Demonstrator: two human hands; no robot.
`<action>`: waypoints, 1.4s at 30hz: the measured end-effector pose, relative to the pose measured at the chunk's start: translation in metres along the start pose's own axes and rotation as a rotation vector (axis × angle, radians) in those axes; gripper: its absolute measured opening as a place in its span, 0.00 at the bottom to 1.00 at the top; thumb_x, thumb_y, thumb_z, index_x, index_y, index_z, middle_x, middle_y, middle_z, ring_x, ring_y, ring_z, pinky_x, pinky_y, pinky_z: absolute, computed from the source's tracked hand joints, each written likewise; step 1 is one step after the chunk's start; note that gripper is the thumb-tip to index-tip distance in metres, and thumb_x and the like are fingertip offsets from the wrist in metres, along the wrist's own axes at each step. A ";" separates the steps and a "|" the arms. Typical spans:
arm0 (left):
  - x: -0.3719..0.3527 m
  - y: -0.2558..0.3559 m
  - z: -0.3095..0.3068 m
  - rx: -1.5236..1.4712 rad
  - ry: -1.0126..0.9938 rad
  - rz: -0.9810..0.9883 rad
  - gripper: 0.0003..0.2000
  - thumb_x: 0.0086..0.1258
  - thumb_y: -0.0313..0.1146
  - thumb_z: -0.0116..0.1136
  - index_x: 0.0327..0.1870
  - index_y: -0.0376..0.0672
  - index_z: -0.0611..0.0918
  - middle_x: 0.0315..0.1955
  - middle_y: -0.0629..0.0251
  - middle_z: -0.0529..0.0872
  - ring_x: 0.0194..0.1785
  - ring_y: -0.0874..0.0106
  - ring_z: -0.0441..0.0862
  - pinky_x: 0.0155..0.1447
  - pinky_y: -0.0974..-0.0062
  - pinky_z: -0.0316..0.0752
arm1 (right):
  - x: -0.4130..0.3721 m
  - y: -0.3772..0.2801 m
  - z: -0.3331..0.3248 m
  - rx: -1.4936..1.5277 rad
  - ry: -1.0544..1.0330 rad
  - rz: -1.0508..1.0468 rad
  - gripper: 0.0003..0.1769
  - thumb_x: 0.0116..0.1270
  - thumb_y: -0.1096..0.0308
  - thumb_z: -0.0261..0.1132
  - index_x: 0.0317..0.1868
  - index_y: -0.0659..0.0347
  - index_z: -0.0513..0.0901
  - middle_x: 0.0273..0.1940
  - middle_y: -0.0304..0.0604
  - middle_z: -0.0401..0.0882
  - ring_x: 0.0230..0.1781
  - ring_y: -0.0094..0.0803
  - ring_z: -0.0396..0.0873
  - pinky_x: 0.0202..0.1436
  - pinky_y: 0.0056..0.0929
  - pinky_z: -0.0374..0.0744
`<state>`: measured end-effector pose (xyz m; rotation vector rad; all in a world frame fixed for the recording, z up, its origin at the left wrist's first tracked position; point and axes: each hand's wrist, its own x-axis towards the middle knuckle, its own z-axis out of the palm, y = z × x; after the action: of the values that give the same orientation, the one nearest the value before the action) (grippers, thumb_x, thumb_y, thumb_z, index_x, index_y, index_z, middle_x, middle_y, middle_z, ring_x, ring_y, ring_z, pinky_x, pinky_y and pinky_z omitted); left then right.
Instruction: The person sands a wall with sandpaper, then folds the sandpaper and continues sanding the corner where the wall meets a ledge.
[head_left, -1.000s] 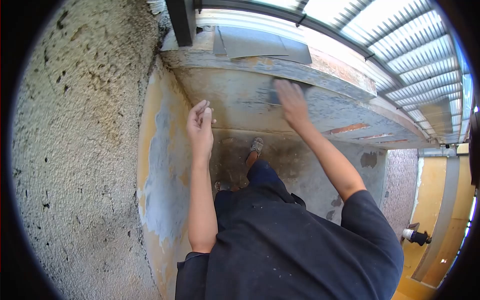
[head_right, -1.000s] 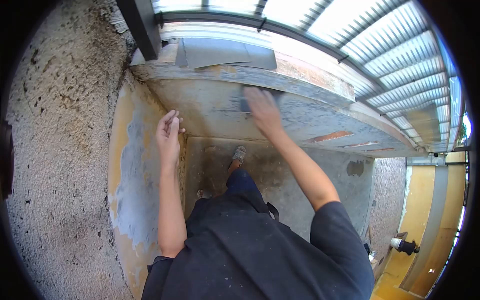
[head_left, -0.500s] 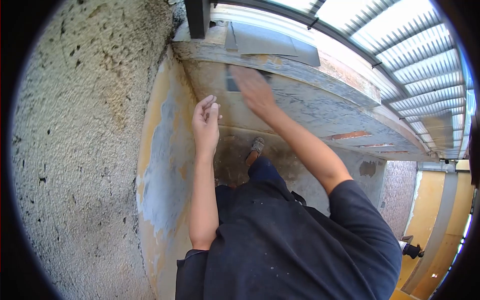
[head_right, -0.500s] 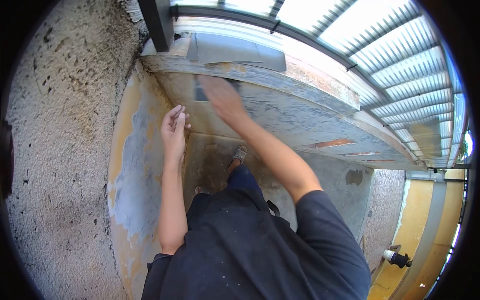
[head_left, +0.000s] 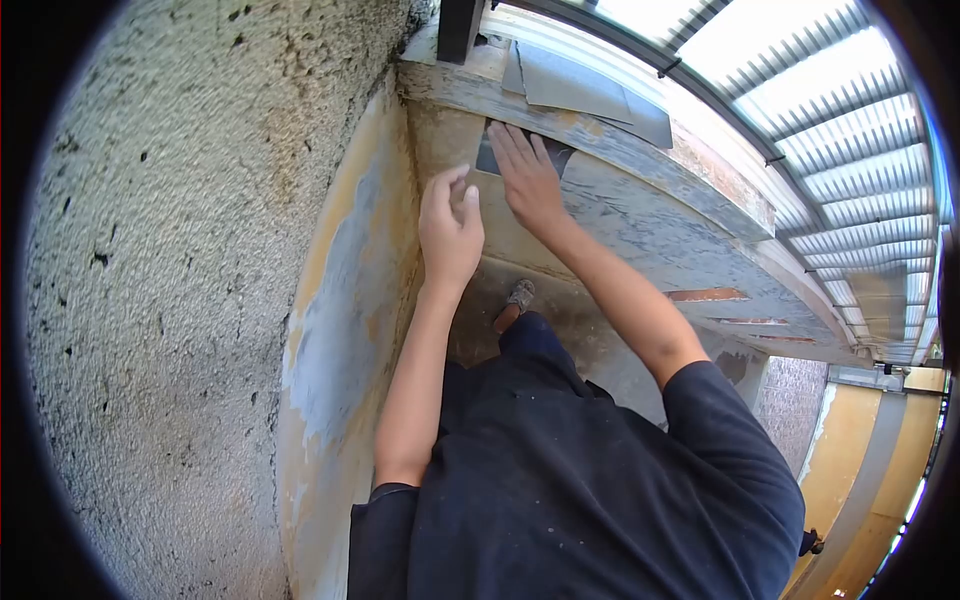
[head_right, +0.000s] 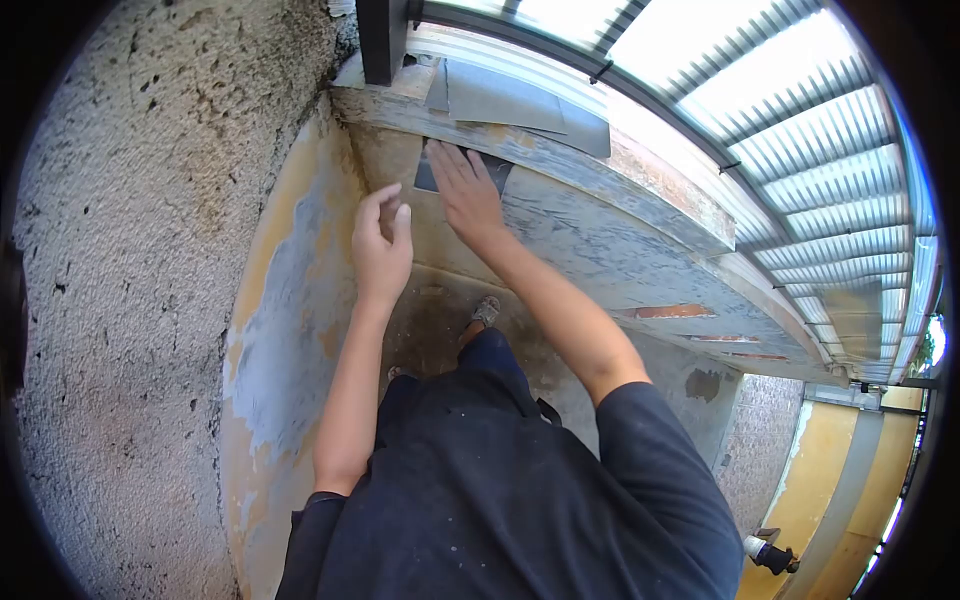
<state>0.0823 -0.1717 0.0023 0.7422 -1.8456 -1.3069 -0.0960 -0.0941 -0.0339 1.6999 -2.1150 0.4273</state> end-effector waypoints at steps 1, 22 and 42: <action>0.012 0.008 0.002 0.001 -0.003 0.001 0.15 0.83 0.29 0.60 0.66 0.38 0.82 0.64 0.57 0.86 0.63 0.66 0.85 0.63 0.71 0.80 | 0.005 -0.003 -0.002 0.001 -0.021 0.016 0.39 0.70 0.74 0.53 0.83 0.63 0.67 0.84 0.48 0.65 0.86 0.45 0.62 0.86 0.50 0.60; 0.130 -0.021 0.028 0.824 0.231 0.893 0.35 0.77 0.55 0.66 0.81 0.53 0.71 0.77 0.73 0.75 0.83 0.68 0.67 0.78 0.52 0.53 | -0.078 0.044 -0.004 -0.174 -0.013 0.142 0.43 0.67 0.77 0.55 0.86 0.61 0.64 0.86 0.42 0.64 0.87 0.35 0.60 0.89 0.44 0.58; 0.130 -0.019 0.025 0.872 0.227 0.908 0.37 0.75 0.55 0.67 0.81 0.53 0.70 0.78 0.74 0.74 0.82 0.68 0.66 0.77 0.57 0.55 | -0.124 0.090 -0.035 -0.188 -0.190 0.026 0.42 0.69 0.78 0.54 0.86 0.58 0.62 0.86 0.39 0.64 0.86 0.29 0.61 0.90 0.39 0.58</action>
<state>-0.0097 -0.2679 0.0105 0.3240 -2.1256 0.1767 -0.1570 0.0478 -0.0620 1.6630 -2.2321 0.0716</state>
